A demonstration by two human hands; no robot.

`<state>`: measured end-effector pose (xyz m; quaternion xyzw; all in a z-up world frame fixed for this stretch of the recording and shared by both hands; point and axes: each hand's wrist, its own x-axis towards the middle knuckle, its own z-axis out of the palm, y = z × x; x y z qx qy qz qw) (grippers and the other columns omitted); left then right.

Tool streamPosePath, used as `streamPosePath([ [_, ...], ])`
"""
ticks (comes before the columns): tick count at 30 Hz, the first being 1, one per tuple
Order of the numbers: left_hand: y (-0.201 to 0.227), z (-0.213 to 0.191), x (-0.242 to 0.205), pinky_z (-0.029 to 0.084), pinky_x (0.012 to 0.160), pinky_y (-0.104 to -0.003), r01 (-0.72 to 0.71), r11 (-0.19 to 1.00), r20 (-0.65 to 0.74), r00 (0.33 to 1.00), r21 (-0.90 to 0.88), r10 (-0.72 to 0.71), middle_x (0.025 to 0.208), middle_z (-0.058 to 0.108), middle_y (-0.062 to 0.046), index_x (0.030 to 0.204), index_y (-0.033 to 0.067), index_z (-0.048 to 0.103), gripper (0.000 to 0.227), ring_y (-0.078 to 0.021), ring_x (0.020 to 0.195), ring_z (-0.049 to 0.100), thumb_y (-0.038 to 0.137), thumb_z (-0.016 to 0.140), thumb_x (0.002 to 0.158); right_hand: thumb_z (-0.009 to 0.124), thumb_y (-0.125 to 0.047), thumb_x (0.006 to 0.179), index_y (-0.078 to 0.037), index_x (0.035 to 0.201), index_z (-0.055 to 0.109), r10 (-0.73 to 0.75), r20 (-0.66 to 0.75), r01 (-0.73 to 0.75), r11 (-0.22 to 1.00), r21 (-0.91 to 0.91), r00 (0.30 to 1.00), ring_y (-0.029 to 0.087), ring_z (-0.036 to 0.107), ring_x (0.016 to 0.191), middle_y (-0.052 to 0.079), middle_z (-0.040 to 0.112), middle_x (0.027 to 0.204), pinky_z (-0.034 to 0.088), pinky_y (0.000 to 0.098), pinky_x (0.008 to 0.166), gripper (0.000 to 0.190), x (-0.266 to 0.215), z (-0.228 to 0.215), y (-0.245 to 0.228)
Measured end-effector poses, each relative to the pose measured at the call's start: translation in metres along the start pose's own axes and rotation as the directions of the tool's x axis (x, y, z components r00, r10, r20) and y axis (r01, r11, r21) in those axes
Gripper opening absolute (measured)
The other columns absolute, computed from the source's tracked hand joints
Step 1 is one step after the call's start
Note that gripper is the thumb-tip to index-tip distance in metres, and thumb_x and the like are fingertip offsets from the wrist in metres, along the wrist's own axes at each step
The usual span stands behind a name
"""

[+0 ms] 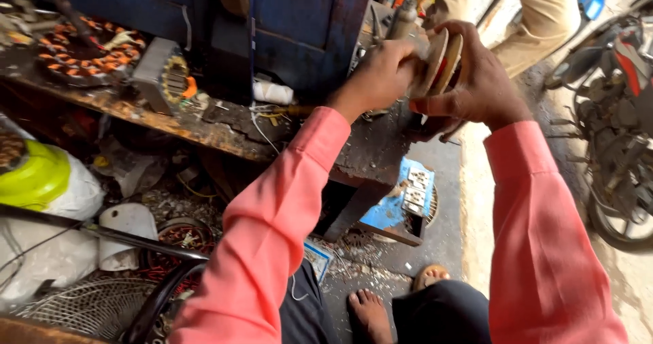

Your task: Winding copper wire onto a component using a manual tool in a repair shop.

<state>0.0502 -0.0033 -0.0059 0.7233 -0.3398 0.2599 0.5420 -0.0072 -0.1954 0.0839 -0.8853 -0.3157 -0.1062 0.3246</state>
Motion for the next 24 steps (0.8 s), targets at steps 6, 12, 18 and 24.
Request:
streamPosePath([
  [6, 0.014, 0.004, 0.005, 0.057, 0.081, -0.041, 0.279, 0.906, 0.015, 0.954, 0.320, -0.299, 0.099, 0.075, -0.013, 0.108, 0.0091, 0.070, 0.012, -0.0301, 0.095, 0.073, 0.019, 0.064, 0.105, 0.094, -0.036, 0.054, -0.016, 0.146, 0.045, 0.021, 0.005, -0.021, 1.000, -0.002, 1.000, 0.033, 0.069, 0.116, 0.015, 0.068, 0.126, 0.056, 0.0408, 0.098, 0.106, 0.001, 0.000, 0.000],
  [12, 0.065, -0.013, 0.010, 0.057, 0.085, -0.040, 0.573, 0.788, 0.077, 0.796, 0.225, -0.601, 0.104, 0.074, -0.012, 0.115, 0.0058, 0.062, 0.019, -0.0241, 0.097, 0.074, 0.023, 0.056, 0.111, 0.097, -0.039, 0.053, -0.017, 0.146, 0.044, 0.010, -0.005, -0.010, 0.997, -0.075, 1.000, 0.035, 0.068, 0.120, 0.015, 0.068, 0.131, 0.055, 0.0418, 0.103, 0.109, 0.003, 0.003, 0.011],
  [18, -0.015, 0.008, 0.000, 0.061, 0.081, -0.037, 0.057, 0.980, -0.042, 0.997, -0.192, -0.067, 0.100, 0.075, -0.015, 0.108, 0.0053, 0.062, 0.011, -0.0299, 0.093, 0.076, 0.009, 0.065, 0.098, 0.097, -0.036, 0.051, -0.017, 0.146, 0.043, 0.034, -0.019, -0.037, 0.991, -0.126, 0.999, 0.036, 0.067, 0.117, 0.016, 0.065, 0.130, 0.055, 0.0432, 0.099, 0.111, 0.003, 0.003, 0.011],
  [24, 0.031, -0.012, 0.005, 0.057, 0.081, -0.037, 0.106, 0.930, 0.091, 0.985, 0.351, -0.147, 0.100, 0.074, -0.015, 0.099, 0.0095, 0.072, 0.009, -0.0317, 0.096, 0.076, 0.018, 0.070, 0.099, 0.098, -0.036, 0.051, -0.016, 0.147, 0.043, -0.042, -0.014, 0.040, 0.986, -0.160, 0.999, 0.036, 0.066, 0.120, 0.016, 0.065, 0.131, 0.053, 0.0451, 0.100, 0.113, 0.004, 0.003, 0.011],
])
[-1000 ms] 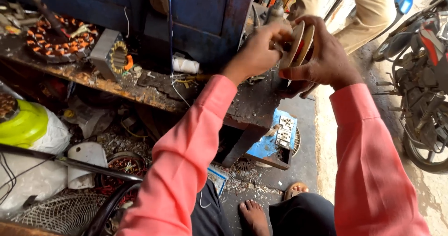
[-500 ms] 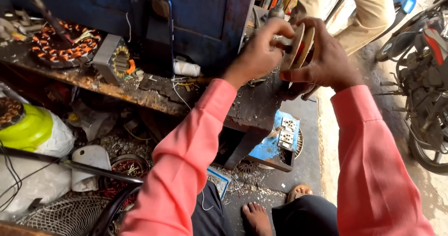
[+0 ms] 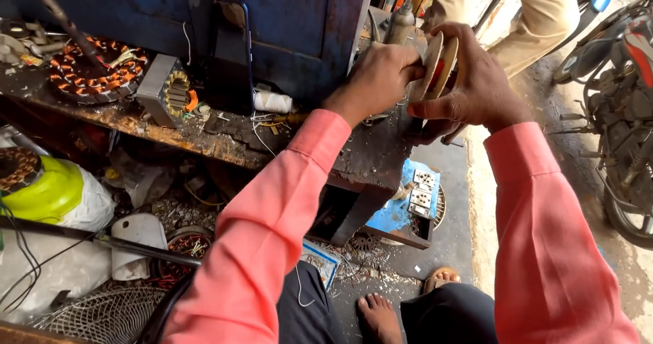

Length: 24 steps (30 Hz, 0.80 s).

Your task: Winding copper wire onto a component using a manual tool in a repair shop.

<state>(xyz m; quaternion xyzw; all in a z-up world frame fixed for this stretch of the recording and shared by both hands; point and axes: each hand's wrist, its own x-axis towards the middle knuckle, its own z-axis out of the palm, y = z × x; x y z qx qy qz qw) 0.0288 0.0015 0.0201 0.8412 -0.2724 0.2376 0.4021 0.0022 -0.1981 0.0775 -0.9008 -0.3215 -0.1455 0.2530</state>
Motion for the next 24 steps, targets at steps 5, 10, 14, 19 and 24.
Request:
streamPosePath([
  [5, 0.000, -0.004, -0.011, 0.056, 0.088, -0.041, -0.258, 0.902, -0.009, 0.960, 0.347, 0.278, 0.098, 0.067, -0.016, 0.100, 0.0040, 0.065, 0.011, -0.0329, 0.100, 0.069, -0.001, 0.058, 0.093, 0.096, -0.039, 0.049, -0.018, 0.147, 0.042, 0.110, -0.001, -0.110, 0.994, 0.021, 0.994, 0.037, 0.067, 0.116, 0.015, 0.066, 0.129, 0.053, 0.0444, 0.098, 0.114, 0.002, 0.000, -0.006],
  [10, 0.022, -0.015, 0.015, 0.053, 0.088, -0.043, -0.102, 0.947, 0.243, 0.970, 0.304, 0.027, 0.102, 0.065, -0.020, 0.095, -0.0008, 0.069, 0.018, -0.0350, 0.099, 0.068, 0.000, 0.064, 0.078, 0.103, -0.038, 0.048, -0.015, 0.145, 0.041, -0.004, -0.030, 0.002, 0.998, -0.059, 1.000, 0.040, 0.066, 0.116, 0.019, 0.066, 0.125, 0.054, 0.0499, 0.096, 0.118, 0.000, -0.008, -0.009],
  [14, 0.023, -0.020, 0.033, 0.052, 0.092, -0.047, -0.182, 0.909, 0.424, 0.906, 0.376, 0.006, 0.106, 0.069, -0.023, 0.095, -0.0011, 0.073, 0.017, -0.0394, 0.105, 0.067, 0.003, 0.064, 0.081, 0.095, -0.031, 0.053, -0.027, 0.157, 0.030, 0.253, 0.401, -0.427, 0.792, 0.437, 0.880, 0.043, 0.077, 0.090, 0.020, 0.070, 0.116, 0.064, 0.0547, 0.072, 0.123, 0.004, -0.027, -0.009],
  [19, 0.026, -0.031, 0.020, 0.054, 0.086, -0.047, -0.263, 0.865, 0.325, 0.938, 0.427, 0.124, 0.092, 0.071, -0.020, 0.086, 0.0023, 0.073, 0.013, -0.0385, 0.096, 0.070, 0.006, 0.065, 0.076, 0.094, -0.026, 0.050, -0.023, 0.153, 0.031, 0.165, 0.385, -0.352, 0.798, 0.489, 0.908, 0.030, 0.075, 0.092, 0.009, 0.072, 0.119, 0.069, 0.0498, 0.059, 0.121, 0.011, -0.026, -0.018],
  [24, 0.027, -0.008, -0.021, 0.052, 0.077, -0.047, -0.448, 0.712, -0.045, 0.830, 0.541, 0.556, 0.093, 0.063, -0.019, 0.080, 0.0013, 0.062, 0.007, -0.0348, 0.086, 0.063, 0.006, 0.065, 0.084, 0.097, -0.026, 0.049, -0.012, 0.142, 0.047, 0.028, 0.103, -0.052, 0.970, 0.236, 0.994, 0.028, 0.072, 0.092, 0.015, 0.072, 0.107, 0.060, 0.0405, 0.077, 0.107, 0.009, -0.016, 0.003],
])
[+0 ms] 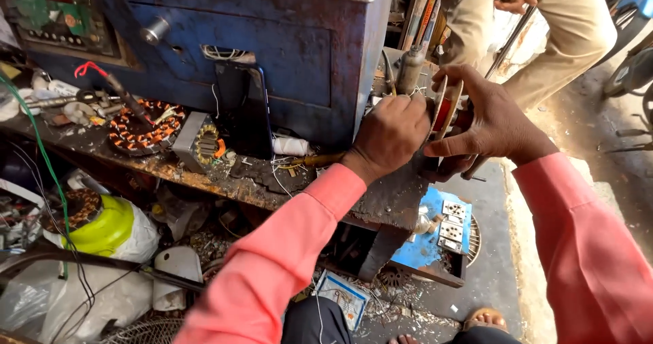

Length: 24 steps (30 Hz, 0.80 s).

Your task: Winding copper wire onto a component using a manual tool in a repair shop.

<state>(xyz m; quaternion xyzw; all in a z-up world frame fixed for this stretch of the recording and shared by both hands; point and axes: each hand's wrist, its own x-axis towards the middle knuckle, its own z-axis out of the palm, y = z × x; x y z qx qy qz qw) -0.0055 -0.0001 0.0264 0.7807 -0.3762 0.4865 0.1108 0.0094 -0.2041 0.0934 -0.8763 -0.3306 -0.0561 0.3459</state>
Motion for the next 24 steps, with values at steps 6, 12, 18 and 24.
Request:
streamPosePath([
  [6, -0.004, -0.014, 0.013, 0.054, 0.082, -0.045, 0.173, 0.976, 0.215, 0.966, -0.132, -0.142, 0.093, 0.063, -0.017, 0.081, 0.0026, 0.064, 0.005, -0.0354, 0.092, 0.066, 0.003, 0.065, 0.076, 0.103, -0.027, 0.050, -0.006, 0.139, 0.046, -0.157, -0.071, 0.144, 0.977, -0.159, 0.985, 0.033, 0.068, 0.098, 0.019, 0.066, 0.112, 0.057, 0.0416, 0.084, 0.108, -0.001, 0.007, 0.001],
  [12, -0.044, 0.011, 0.038, 0.052, 0.079, -0.050, 0.211, 0.955, 0.479, 0.873, -0.208, -0.089, 0.084, 0.065, -0.016, 0.081, 0.0087, 0.069, 0.005, -0.0379, 0.087, 0.066, 0.012, 0.070, 0.078, 0.094, -0.027, 0.054, -0.010, 0.138, 0.045, -0.065, -0.006, 0.065, 0.983, 0.170, 0.998, 0.021, 0.074, 0.099, 0.008, 0.075, 0.108, 0.060, 0.0341, 0.087, 0.099, -0.005, 0.008, -0.005],
  [18, -0.006, -0.004, 0.004, 0.051, 0.072, -0.042, -0.106, 0.987, -0.020, 0.994, 0.118, 0.109, 0.083, 0.059, -0.011, 0.073, 0.0076, 0.063, 0.010, -0.0294, 0.079, 0.063, 0.010, 0.066, 0.083, 0.096, -0.025, 0.048, -0.011, 0.134, 0.050, -0.071, -0.087, 0.069, 0.997, -0.024, 0.994, 0.021, 0.069, 0.093, 0.008, 0.068, 0.107, 0.058, 0.0354, 0.084, 0.099, -0.005, 0.007, -0.009],
  [24, -0.038, 0.018, 0.041, 0.056, 0.077, -0.046, 0.248, 0.950, 0.487, 0.864, -0.190, -0.129, 0.089, 0.067, -0.020, 0.080, 0.0018, 0.069, 0.007, -0.0375, 0.085, 0.069, 0.006, 0.070, 0.074, 0.095, -0.026, 0.052, -0.011, 0.137, 0.050, -0.098, -0.079, 0.099, 0.995, 0.018, 0.992, 0.021, 0.069, 0.103, 0.008, 0.069, 0.111, 0.057, 0.0344, 0.091, 0.097, -0.004, 0.009, -0.004],
])
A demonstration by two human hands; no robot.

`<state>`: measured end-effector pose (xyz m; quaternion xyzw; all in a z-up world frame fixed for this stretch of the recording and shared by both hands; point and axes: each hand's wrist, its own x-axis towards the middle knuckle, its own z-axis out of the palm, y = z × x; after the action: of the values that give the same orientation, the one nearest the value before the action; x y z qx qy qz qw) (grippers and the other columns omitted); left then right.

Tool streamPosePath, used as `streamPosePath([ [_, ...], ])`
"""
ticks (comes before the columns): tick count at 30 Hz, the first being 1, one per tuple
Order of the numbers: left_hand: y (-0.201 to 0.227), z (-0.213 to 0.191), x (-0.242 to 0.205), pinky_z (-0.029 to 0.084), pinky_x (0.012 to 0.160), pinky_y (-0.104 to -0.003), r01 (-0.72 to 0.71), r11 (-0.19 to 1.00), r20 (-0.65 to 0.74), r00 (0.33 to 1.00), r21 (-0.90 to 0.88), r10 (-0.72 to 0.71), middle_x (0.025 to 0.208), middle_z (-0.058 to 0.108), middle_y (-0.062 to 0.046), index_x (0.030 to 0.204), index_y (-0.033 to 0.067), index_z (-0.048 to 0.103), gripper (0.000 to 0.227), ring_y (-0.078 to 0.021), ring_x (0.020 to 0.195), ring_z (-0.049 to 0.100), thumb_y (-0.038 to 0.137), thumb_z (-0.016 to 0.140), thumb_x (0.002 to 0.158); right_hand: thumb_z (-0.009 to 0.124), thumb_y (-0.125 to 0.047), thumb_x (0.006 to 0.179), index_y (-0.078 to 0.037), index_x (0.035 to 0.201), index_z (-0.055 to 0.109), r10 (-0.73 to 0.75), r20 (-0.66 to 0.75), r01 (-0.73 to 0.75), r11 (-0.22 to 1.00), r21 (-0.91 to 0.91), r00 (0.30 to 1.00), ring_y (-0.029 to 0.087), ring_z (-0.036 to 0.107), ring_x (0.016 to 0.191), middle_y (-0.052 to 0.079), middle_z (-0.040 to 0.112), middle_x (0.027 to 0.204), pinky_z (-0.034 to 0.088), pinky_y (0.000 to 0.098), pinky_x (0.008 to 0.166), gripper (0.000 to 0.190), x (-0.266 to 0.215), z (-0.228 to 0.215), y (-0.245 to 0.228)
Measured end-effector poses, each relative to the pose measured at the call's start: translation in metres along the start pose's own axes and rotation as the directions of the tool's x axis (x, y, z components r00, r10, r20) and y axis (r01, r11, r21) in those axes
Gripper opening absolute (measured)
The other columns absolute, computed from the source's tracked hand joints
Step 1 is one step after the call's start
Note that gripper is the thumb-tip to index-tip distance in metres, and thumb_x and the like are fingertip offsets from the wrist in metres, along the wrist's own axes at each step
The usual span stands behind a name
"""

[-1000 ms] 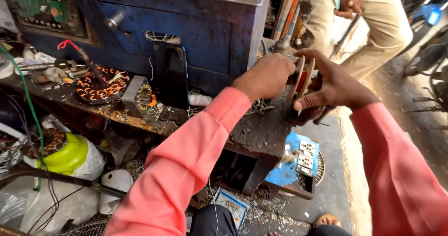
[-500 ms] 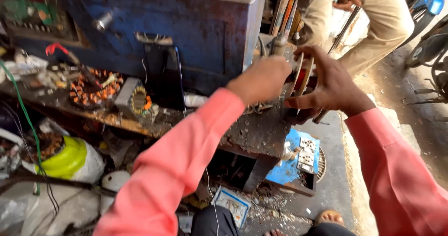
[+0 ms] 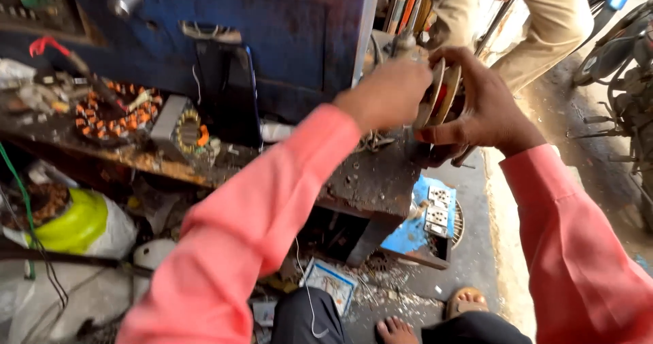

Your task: Winding copper wire onto a component using a manual tool in a repair shop.

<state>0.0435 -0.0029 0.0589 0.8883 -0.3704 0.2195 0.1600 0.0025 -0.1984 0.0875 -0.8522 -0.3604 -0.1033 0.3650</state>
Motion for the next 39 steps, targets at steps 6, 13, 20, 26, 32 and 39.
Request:
streamPosePath([
  [6, -0.004, 0.001, -0.005, 0.057, 0.085, -0.040, -0.025, 0.994, -0.017, 0.999, 0.102, 0.027, 0.089, 0.069, -0.015, 0.079, 0.0039, 0.070, 0.013, -0.0296, 0.088, 0.071, -0.005, 0.060, 0.081, 0.094, -0.032, 0.051, -0.012, 0.137, 0.049, 0.066, 0.014, -0.067, 0.998, 0.022, 0.998, 0.020, 0.072, 0.104, 0.005, 0.071, 0.110, 0.057, 0.0336, 0.092, 0.099, -0.001, 0.001, -0.005],
  [13, 0.013, -0.004, -0.039, 0.056, 0.087, -0.043, -0.263, 0.927, -0.429, 0.829, 0.269, 0.359, 0.090, 0.063, -0.014, 0.083, 0.0030, 0.064, 0.003, -0.0317, 0.092, 0.065, 0.005, 0.067, 0.082, 0.097, -0.025, 0.055, -0.010, 0.138, 0.050, -0.089, -0.025, 0.086, 0.989, -0.122, 0.996, 0.025, 0.067, 0.105, 0.007, 0.065, 0.115, 0.054, 0.0360, 0.092, 0.097, -0.003, -0.001, 0.001],
  [20, -0.015, 0.009, 0.010, 0.056, 0.081, -0.041, -0.119, 0.970, 0.060, 0.992, 0.213, 0.108, 0.090, 0.067, -0.014, 0.089, 0.0018, 0.070, 0.019, -0.0301, 0.090, 0.068, 0.016, 0.072, 0.076, 0.093, -0.024, 0.053, -0.013, 0.139, 0.047, 0.085, 0.044, -0.090, 0.988, 0.123, 0.995, 0.017, 0.070, 0.108, 0.002, 0.067, 0.117, 0.058, 0.0314, 0.094, 0.098, -0.001, 0.001, -0.013],
  [26, 0.006, 0.002, -0.029, 0.054, 0.083, -0.039, -0.196, 0.925, -0.219, 0.936, 0.326, 0.276, 0.084, 0.065, -0.010, 0.079, 0.0070, 0.071, 0.007, -0.0266, 0.088, 0.065, 0.007, 0.065, 0.083, 0.095, -0.022, 0.054, -0.011, 0.138, 0.051, -0.003, 0.015, 0.002, 1.000, 0.027, 1.000, 0.017, 0.063, 0.110, 0.003, 0.060, 0.119, 0.057, 0.0341, 0.093, 0.096, -0.002, 0.002, -0.004],
  [32, 0.005, 0.020, -0.043, 0.053, 0.086, -0.039, -0.203, 0.854, -0.378, 0.830, 0.480, 0.410, 0.087, 0.061, -0.010, 0.080, 0.0045, 0.069, 0.007, -0.0260, 0.090, 0.060, 0.009, 0.066, 0.085, 0.096, -0.028, 0.052, -0.012, 0.140, 0.051, 0.013, 0.020, -0.013, 1.000, 0.002, 1.000, 0.017, 0.063, 0.113, 0.002, 0.061, 0.121, 0.054, 0.0322, 0.099, 0.100, -0.002, 0.003, -0.007],
  [39, 0.045, -0.001, -0.075, 0.057, 0.073, -0.035, 0.003, 0.974, -0.547, 0.828, 0.229, 0.126, 0.120, 0.065, -0.018, 0.124, -0.0034, 0.075, 0.042, -0.0300, 0.098, 0.065, -0.004, 0.059, 0.085, 0.065, -0.059, 0.101, -0.008, 0.152, 0.048, -0.014, -0.411, 0.171, 0.922, 0.347, 0.911, 0.020, 0.049, 0.148, 0.010, 0.055, 0.150, 0.045, 0.0355, 0.120, 0.073, -0.043, 0.015, 0.081],
])
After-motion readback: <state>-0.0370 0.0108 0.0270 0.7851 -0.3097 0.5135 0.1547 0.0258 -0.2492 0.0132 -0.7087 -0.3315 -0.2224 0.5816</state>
